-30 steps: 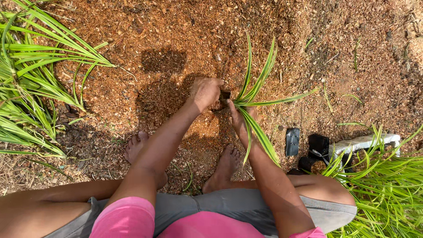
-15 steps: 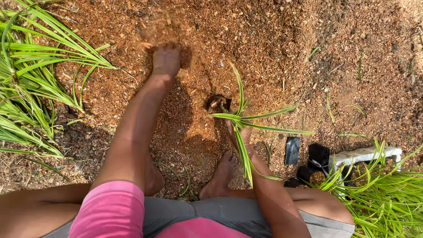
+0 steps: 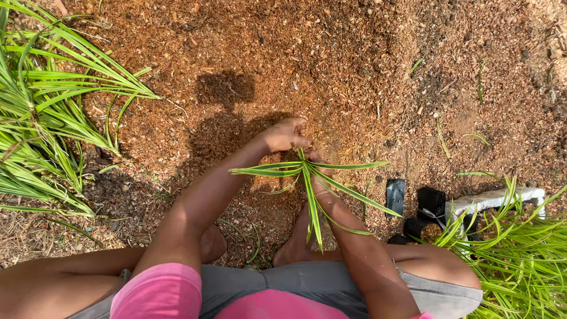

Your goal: The person sits on the ground and plants small green plants into the soil. They use their hands to dig holes, remove plants from black plastic nursery bags, place the plants into the holes, and cover the roots with soil.

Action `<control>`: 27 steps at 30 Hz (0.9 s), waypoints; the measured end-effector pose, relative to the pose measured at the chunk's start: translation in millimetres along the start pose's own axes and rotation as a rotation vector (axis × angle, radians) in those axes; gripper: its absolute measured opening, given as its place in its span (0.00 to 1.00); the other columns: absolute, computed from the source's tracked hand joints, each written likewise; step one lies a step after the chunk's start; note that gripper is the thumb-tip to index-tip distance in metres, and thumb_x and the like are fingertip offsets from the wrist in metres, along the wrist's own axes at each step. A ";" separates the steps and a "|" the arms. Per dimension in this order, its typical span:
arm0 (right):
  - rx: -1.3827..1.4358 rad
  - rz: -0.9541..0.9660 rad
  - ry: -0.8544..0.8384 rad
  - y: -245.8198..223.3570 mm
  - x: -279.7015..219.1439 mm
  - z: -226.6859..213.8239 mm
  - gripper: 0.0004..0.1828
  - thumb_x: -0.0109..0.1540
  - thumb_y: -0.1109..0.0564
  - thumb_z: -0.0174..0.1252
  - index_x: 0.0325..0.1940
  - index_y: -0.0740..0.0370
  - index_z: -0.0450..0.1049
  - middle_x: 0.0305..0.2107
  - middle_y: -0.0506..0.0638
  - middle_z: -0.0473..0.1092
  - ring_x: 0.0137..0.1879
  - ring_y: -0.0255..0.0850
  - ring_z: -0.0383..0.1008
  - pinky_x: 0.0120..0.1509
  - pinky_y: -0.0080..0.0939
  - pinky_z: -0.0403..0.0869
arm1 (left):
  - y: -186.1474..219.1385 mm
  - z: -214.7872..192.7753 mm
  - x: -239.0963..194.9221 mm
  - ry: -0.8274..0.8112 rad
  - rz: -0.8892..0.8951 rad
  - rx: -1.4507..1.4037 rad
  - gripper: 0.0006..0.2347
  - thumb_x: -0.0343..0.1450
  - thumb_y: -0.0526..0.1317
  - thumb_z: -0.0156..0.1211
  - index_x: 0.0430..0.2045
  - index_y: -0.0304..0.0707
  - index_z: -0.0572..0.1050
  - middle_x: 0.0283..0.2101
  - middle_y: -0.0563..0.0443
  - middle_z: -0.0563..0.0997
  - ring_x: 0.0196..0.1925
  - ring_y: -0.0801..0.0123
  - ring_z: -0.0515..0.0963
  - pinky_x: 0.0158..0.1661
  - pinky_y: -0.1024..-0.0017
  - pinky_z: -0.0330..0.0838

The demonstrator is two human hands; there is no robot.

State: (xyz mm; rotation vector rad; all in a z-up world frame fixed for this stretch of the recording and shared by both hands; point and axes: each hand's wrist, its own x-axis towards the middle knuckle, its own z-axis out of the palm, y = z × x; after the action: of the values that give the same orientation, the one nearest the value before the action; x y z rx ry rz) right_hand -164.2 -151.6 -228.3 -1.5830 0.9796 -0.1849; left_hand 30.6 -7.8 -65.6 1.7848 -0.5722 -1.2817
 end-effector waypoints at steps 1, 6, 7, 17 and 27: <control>0.189 0.087 0.051 -45.4 -21.7 16.2 0.14 0.62 0.49 0.54 0.43 0.57 0.79 0.36 0.52 0.76 0.46 0.43 0.76 0.57 0.40 0.74 | -20.2 13.4 20.6 0.025 0.080 -0.021 0.30 0.66 0.41 0.65 0.61 0.33 0.59 0.61 0.27 0.62 0.60 0.42 0.68 0.57 0.50 0.64; 0.780 0.263 -0.018 -59.8 -27.7 23.8 0.07 0.56 0.61 0.59 0.23 0.64 0.76 0.21 0.56 0.74 0.25 0.45 0.76 0.40 0.43 0.77 | 0.2 1.0 17.3 0.177 0.205 0.037 0.20 0.66 0.28 0.58 0.53 0.36 0.69 0.52 0.37 0.74 0.57 0.49 0.72 0.57 0.57 0.67; 0.856 0.148 -0.154 -75.4 -34.5 26.1 0.08 0.56 0.56 0.59 0.26 0.62 0.76 0.23 0.57 0.74 0.28 0.48 0.76 0.43 0.46 0.77 | 2.7 -5.4 19.2 0.200 0.248 0.134 0.18 0.66 0.28 0.59 0.51 0.37 0.70 0.48 0.39 0.74 0.53 0.51 0.73 0.55 0.57 0.67; 0.522 -0.049 -0.117 -44.2 1.6 4.1 0.07 0.60 0.58 0.53 0.37 0.62 0.76 0.25 0.48 0.75 0.32 0.37 0.75 0.50 0.37 0.74 | 0.5 -70.7 -3.7 0.457 0.209 -0.039 0.03 0.71 0.40 0.53 0.28 0.52 0.74 0.37 0.48 0.76 0.39 0.57 0.74 0.49 0.66 0.67; 0.503 -0.366 -0.279 -50.9 -34.7 29.8 0.13 0.59 0.54 0.61 0.46 0.59 0.76 0.38 0.55 0.76 0.43 0.41 0.76 0.52 0.39 0.74 | 46.4 -41.7 -14.1 -0.194 0.159 0.338 0.15 0.69 0.34 0.58 0.50 0.48 0.73 0.55 0.39 0.72 0.60 0.45 0.67 0.59 0.48 0.61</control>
State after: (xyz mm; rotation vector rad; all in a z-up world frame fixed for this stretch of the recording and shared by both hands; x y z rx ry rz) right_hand -143.6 -109.4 -178.6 -1.2623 0.3772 -0.4169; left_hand 68.7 -6.8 -14.3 1.8487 -1.0720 -1.3137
